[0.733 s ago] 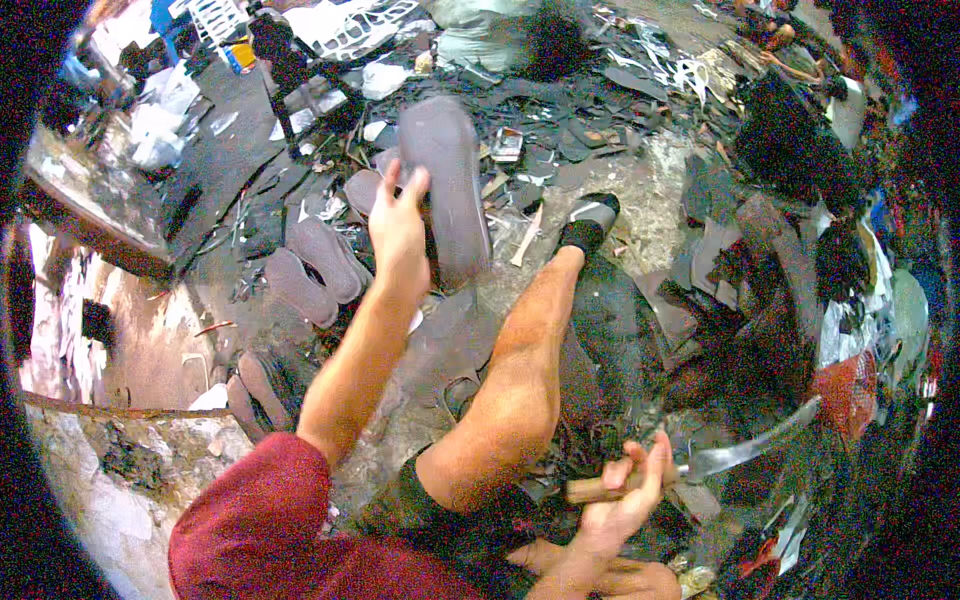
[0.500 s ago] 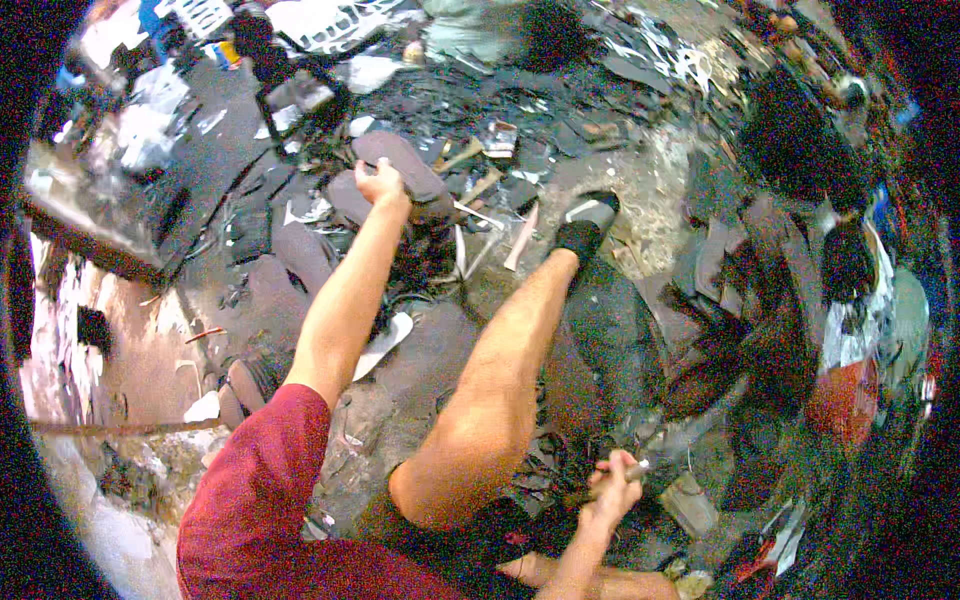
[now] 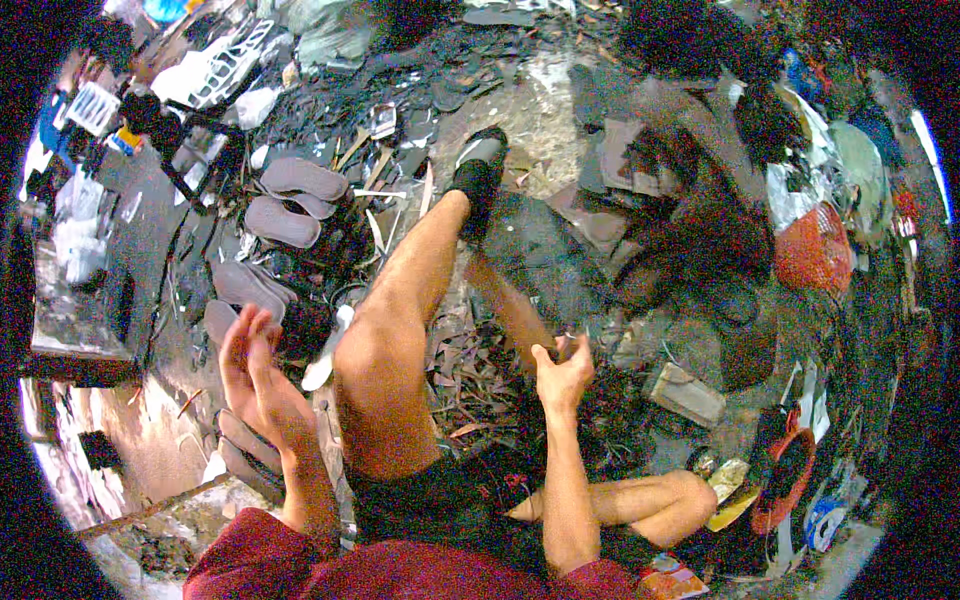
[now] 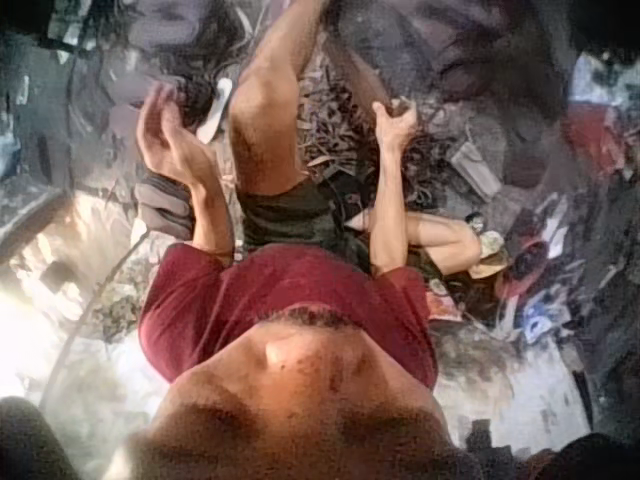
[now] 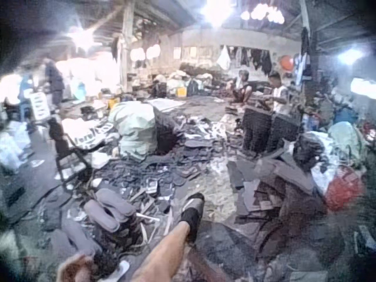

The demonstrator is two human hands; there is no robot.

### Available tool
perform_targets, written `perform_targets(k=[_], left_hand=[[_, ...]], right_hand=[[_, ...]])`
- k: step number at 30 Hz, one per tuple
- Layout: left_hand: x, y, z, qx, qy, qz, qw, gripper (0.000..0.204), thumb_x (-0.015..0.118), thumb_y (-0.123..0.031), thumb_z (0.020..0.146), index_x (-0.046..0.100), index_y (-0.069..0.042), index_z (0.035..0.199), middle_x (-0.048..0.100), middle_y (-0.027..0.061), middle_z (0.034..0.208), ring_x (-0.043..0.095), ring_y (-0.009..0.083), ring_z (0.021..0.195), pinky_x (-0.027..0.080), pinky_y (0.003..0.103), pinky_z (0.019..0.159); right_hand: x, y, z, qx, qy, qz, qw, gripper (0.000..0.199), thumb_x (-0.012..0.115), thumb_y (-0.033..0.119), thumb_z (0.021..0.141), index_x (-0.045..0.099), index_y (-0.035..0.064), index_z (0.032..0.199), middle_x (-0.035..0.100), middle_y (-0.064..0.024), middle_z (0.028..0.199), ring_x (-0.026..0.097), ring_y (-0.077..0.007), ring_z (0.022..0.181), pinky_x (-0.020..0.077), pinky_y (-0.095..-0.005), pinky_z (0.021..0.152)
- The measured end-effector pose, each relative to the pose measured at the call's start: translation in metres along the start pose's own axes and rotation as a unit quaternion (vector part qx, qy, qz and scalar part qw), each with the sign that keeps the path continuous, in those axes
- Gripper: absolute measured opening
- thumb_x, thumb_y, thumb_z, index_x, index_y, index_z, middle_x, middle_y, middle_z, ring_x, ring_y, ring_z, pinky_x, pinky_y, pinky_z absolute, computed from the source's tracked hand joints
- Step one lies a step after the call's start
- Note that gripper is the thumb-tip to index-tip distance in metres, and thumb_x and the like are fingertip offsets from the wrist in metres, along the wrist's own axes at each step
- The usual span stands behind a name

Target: The person sits on the floor and uses a large knife to trim the edges of multiple sandal soles. They repeatedly pick up soles, shave off excess material, and place the trimmed pieces aside.

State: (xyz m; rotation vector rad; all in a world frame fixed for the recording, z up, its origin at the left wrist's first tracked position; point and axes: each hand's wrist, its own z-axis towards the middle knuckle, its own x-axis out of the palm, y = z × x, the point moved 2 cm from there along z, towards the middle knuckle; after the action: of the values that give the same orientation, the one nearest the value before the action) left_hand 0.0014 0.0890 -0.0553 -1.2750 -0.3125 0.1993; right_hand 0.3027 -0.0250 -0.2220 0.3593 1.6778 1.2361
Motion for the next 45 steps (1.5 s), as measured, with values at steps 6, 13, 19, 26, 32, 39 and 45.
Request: perform_targets(k=[6, 13, 19, 26, 32, 39, 45], left_hand=[[0.095, -0.008, -0.114, -0.392, 0.181, -0.193, 0.881, 0.095, 0.082, -0.017, 0.081, 0.023, -0.002, 0.155, 0.045, 0.0173, 0.148, 0.047, 0.0277, 0.132, 0.037, 0.042, 0.110], [0.075, -0.026, -0.096, -0.486, 0.330, -0.149, 0.796, 0.049, 0.073, -0.019, 0.088, 0.054, -0.005, 0.131, 0.068, 0.0065, 0.111, 0.066, 0.0203, 0.098, 0.053, 0.036, 0.088], [0.019, -0.050, -0.081, -0.509, 0.318, -0.090, 0.795, 0.048, 0.077, -0.017, 0.087, 0.057, -0.002, 0.127, 0.069, 0.0053, 0.106, 0.068, 0.0172, 0.093, 0.055, 0.033, 0.083], [0.002, -0.035, -0.089, -0.505, 0.323, -0.060, 0.798, 0.050, 0.075, -0.019, 0.087, 0.056, -0.002, 0.130, 0.069, 0.0061, 0.109, 0.067, 0.0168, 0.093, 0.054, 0.033, 0.084], [0.011, -0.037, -0.092, -0.510, 0.319, -0.087, 0.794, 0.048, 0.078, -0.017, 0.086, 0.057, -0.002, 0.127, 0.069, 0.0060, 0.108, 0.067, 0.0155, 0.094, 0.055, 0.033, 0.084], [0.016, -0.042, -0.105, -0.487, 0.306, -0.060, 0.816, 0.055, 0.083, -0.016, 0.082, 0.056, -0.002, 0.128, 0.066, 0.0072, 0.114, 0.063, 0.0162, 0.103, 0.050, 0.033, 0.093], [0.011, -0.048, -0.066, -0.427, 0.288, -0.109, 0.850, 0.033, 0.066, -0.023, 0.096, 0.060, -0.005, 0.123, 0.069, 0.0040, 0.109, 0.066, 0.0139, 0.096, 0.053, 0.030, 0.085]], right_hand=[[-0.104, 0.110, -0.086, -0.014, 0.057, 0.192, 0.980, 0.031, 0.086, 0.009, 0.075, 0.058, 0.0066, 0.088, 0.056, 0.0003, 0.081, 0.052, -0.0124, 0.075, 0.0462, -0.0281, 0.072], [-0.199, 0.057, -0.148, -0.008, 0.050, 0.089, 0.995, 0.033, 0.069, 0.016, 0.093, 0.059, 0.0002, 0.121, 0.066, -0.0127, 0.106, 0.063, -0.0211, 0.093, 0.0507, -0.0340, 0.088], [-0.230, 0.049, -0.191, -0.147, 0.264, -0.013, 0.953, 0.034, 0.063, 0.007, 0.091, 0.063, 0.0077, 0.125, 0.066, -0.0140, 0.090, 0.065, -0.0319, 0.076, 0.0538, -0.0386, 0.070], [-0.238, 0.047, -0.184, -0.089, 0.331, -0.012, 0.939, 0.027, 0.062, 0.010, 0.093, 0.069, 0.0072, 0.119, 0.065, -0.0148, 0.080, 0.064, -0.0301, 0.068, 0.0506, -0.0361, 0.062], [-0.143, 0.048, -0.171, -0.119, 0.279, 0.066, 0.951, 0.034, 0.061, 0.008, 0.095, 0.065, 0.0097, 0.129, 0.059, -0.0130, 0.084, 0.057, -0.0281, 0.067, 0.0492, -0.0369, 0.067], [-0.048, 0.118, -0.123, -0.190, 0.122, 0.123, 0.966, 0.042, 0.060, 0.017, 0.098, 0.057, 0.0151, 0.140, 0.064, -0.0127, 0.097, 0.063, -0.0282, 0.077, 0.0517, -0.0381, 0.067], [-0.078, 0.129, -0.166, -0.249, 0.157, 0.103, 0.950, 0.040, 0.063, 0.019, 0.095, 0.062, 0.0140, 0.135, 0.064, -0.0100, 0.092, 0.064, -0.0254, 0.075, 0.0521, -0.0346, 0.067]])
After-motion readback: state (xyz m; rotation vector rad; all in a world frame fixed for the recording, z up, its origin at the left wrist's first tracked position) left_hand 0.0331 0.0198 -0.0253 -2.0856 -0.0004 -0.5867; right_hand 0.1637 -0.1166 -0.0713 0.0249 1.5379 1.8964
